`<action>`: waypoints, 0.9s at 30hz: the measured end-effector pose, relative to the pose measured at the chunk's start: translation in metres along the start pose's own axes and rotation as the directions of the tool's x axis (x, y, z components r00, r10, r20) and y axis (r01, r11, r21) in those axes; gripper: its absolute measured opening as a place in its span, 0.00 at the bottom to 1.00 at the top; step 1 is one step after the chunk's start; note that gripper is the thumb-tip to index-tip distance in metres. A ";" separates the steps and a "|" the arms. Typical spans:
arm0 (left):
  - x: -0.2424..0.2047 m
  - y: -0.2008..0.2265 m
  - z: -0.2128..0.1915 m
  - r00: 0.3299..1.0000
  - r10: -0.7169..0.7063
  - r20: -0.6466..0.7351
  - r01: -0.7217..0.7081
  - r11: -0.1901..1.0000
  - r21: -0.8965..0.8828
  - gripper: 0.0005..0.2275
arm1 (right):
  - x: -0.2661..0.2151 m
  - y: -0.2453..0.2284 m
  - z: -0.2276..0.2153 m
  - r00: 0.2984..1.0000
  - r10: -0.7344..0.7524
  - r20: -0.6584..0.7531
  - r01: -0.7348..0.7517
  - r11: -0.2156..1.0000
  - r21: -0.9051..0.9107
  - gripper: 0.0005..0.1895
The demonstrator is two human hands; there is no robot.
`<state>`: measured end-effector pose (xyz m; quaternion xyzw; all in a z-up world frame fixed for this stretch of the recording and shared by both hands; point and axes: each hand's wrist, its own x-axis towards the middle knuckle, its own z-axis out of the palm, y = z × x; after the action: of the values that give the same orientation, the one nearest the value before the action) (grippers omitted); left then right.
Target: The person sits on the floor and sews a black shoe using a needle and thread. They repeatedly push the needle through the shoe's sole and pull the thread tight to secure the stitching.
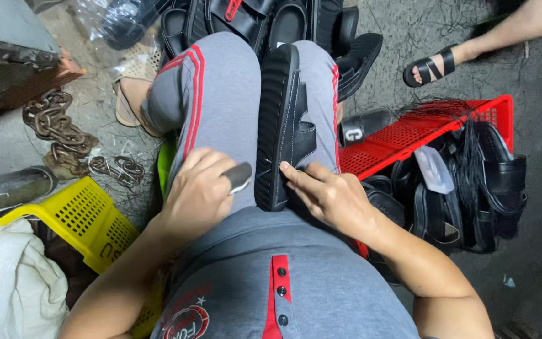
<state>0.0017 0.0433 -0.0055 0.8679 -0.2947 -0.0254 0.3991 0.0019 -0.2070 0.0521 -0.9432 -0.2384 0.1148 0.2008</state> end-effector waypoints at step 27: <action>0.020 -0.008 0.031 0.963 -0.269 0.014 0.269 0.963 -0.012 0.08 | -0.003 0.028 -0.079 0.913 0.053 0.405 -0.057 0.998 -0.002 0.23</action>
<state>0.0134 0.0162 -0.0282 0.8969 -0.1765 -0.0865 0.3962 0.0357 -0.2567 0.1107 -0.9044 -0.2477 0.3142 0.1484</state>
